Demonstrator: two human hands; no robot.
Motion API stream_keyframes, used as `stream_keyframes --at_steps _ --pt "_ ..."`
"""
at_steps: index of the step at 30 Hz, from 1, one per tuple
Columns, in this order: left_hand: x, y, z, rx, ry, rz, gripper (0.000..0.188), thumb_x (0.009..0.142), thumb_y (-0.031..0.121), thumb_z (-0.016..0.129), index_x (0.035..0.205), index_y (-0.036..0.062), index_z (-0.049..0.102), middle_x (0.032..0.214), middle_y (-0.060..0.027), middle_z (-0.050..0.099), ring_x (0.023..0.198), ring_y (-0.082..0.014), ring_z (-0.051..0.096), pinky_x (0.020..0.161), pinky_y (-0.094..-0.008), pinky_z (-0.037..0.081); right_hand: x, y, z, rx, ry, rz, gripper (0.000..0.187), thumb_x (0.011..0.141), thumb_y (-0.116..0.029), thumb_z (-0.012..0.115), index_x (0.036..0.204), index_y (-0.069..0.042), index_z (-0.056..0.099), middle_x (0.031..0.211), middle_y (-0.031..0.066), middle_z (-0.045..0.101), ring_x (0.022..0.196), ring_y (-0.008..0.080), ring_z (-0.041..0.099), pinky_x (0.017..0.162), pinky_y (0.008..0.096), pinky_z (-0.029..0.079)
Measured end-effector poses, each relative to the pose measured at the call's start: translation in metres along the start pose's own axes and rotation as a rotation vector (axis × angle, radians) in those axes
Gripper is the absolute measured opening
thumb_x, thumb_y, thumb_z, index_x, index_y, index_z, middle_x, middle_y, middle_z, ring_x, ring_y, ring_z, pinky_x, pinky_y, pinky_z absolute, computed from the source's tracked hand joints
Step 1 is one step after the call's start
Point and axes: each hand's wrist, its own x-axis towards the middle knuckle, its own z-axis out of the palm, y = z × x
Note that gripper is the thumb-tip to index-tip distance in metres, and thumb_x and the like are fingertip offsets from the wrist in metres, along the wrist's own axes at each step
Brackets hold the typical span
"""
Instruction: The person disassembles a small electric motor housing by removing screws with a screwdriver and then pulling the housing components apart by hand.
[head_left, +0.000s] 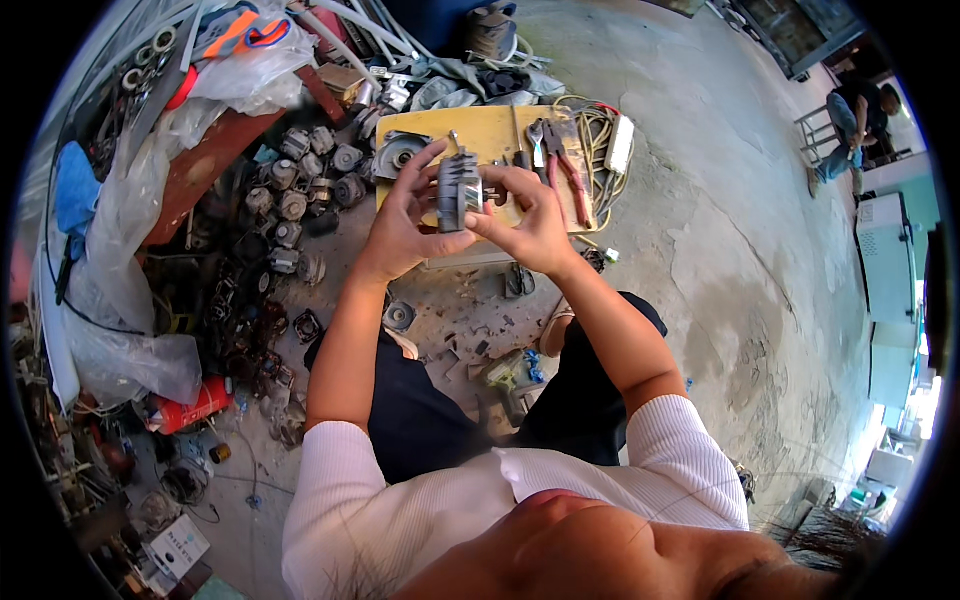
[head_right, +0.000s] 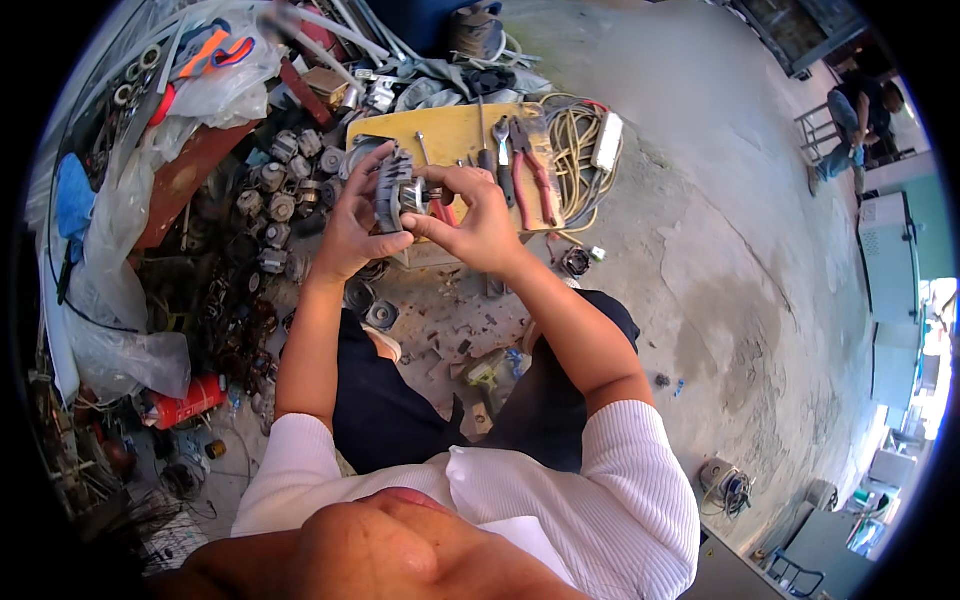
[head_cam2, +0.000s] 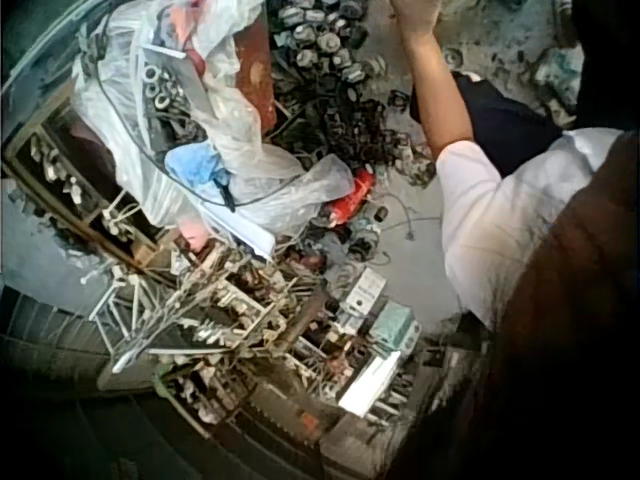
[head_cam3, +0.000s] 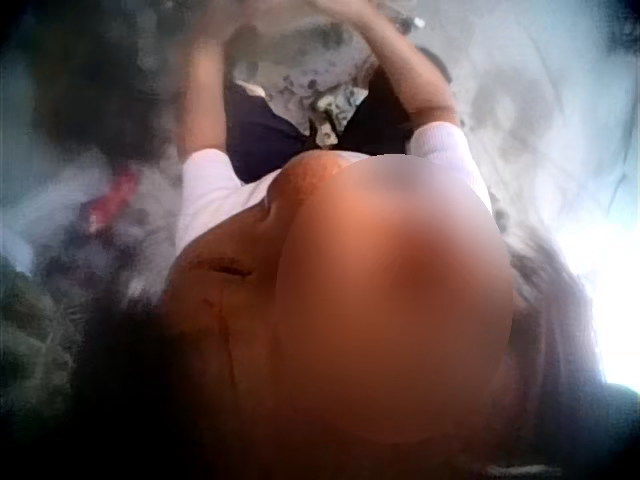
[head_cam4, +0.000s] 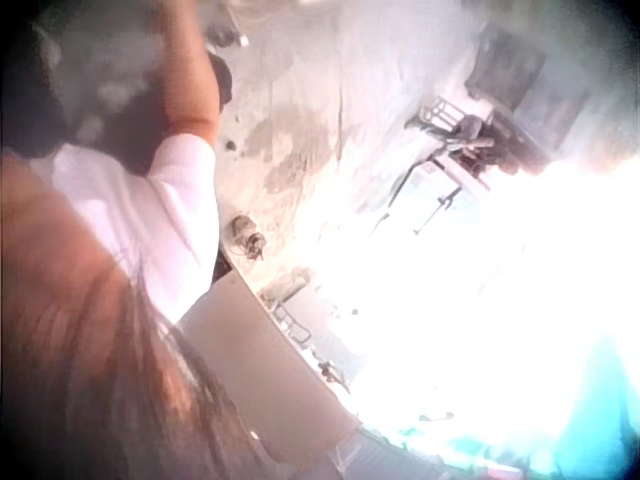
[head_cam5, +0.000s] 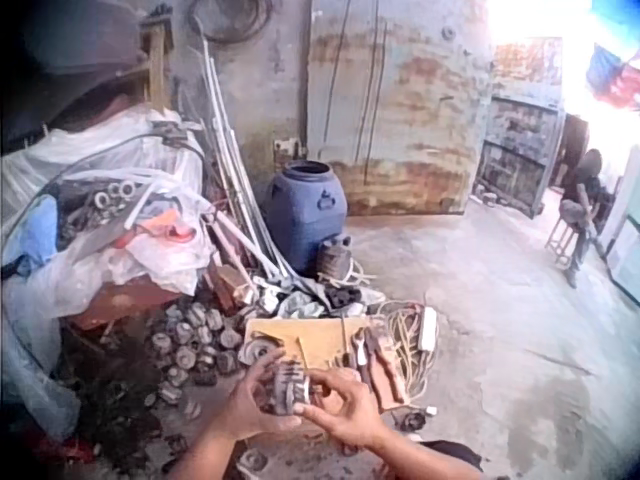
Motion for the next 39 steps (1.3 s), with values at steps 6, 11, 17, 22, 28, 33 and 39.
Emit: stream_keyframes --at_steps 6,11,17,22,28,33,39 --pt "-0.01 0.01 0.006 0.288 -0.092 -0.057 0.106 0.063 0.011 0.09 0.154 0.011 0.034 0.139 -0.01 0.05 0.126 -0.0218 0.054 0.103 -0.0354 0.046 -0.01 0.011 -0.01 0.264 -0.309 0.31 0.054 0.082 -0.013 0.075 0.13 0.003 0.056 0.091 0.0006 0.062 0.08 0.0073 0.052 0.073 0.0256 0.047" --pt "-0.018 0.016 0.015 0.671 -0.227 0.057 0.106 0.061 0.022 0.09 0.152 0.0163 0.037 0.141 -0.0115 0.05 0.127 -0.0291 0.053 0.108 -0.0391 0.042 -0.021 0.002 -0.019 0.299 -0.49 0.395 0.044 0.084 -0.009 0.069 0.125 0.004 0.058 0.102 0.0049 0.067 0.091 0.0083 0.057 0.084 0.0291 0.05" --pt "-0.034 0.018 0.025 0.732 -0.336 0.011 0.098 0.06 0.036 0.091 0.142 0.0125 0.043 0.134 -0.0149 0.05 0.122 -0.0345 0.054 0.102 -0.0432 0.045 -0.045 -0.015 -0.013 0.402 -0.578 0.661 0.03 0.086 -0.008 0.067 0.114 0.003 0.061 0.093 0.0041 0.067 0.077 0.0077 0.062 0.065 0.0268 0.054" --pt "-0.05 0.013 0.028 0.692 -0.463 -0.056 0.087 0.065 0.028 0.088 0.139 0.0091 0.045 0.132 -0.0142 0.051 0.12 -0.0328 0.057 0.102 -0.0416 0.046 -0.071 0.001 -0.014 0.47 -0.793 0.843 0.025 0.086 -0.016 0.069 0.105 -0.001 0.065 0.086 0.0039 0.067 0.074 0.0094 0.064 0.063 0.026 0.054" --pt "-0.08 -0.01 0.039 0.594 -0.588 -0.155 0.09 0.067 0.028 0.088 0.139 0.0073 0.038 0.13 -0.0187 0.05 0.116 -0.0356 0.059 0.098 -0.0407 0.048 -0.106 0.006 -0.014 0.437 -0.933 0.802 0.025 0.087 -0.02 0.073 0.102 -0.001 0.065 0.086 0.0019 0.066 0.077 0.01 0.062 0.069 0.0279 0.053" --pt "-0.084 -0.013 0.044 0.548 -0.577 -0.179 0.085 0.067 0.026 0.087 0.135 0.0065 0.041 0.122 -0.0178 0.053 0.108 -0.0358 0.06 0.094 -0.0411 0.049 -0.133 0.01 -0.009 0.502 -0.833 0.758 0.026 0.089 -0.022 0.07 0.106 -0.003 0.065 0.089 0.0034 0.066 0.074 0.0116 0.062 0.069 0.0292 0.053" --pt "-0.088 -0.009 0.054 0.577 -0.512 -0.151 0.083 0.067 0.028 0.084 0.134 0.0058 0.041 0.12 -0.0179 0.054 0.103 -0.0384 0.062 0.084 -0.0437 0.054 -0.116 -0.003 -0.026 0.451 -0.97 0.798 0.028 0.089 -0.025 0.069 0.103 -0.001 0.066 0.081 0.0064 0.067 0.071 0.0135 0.062 0.07 0.0321 0.052"
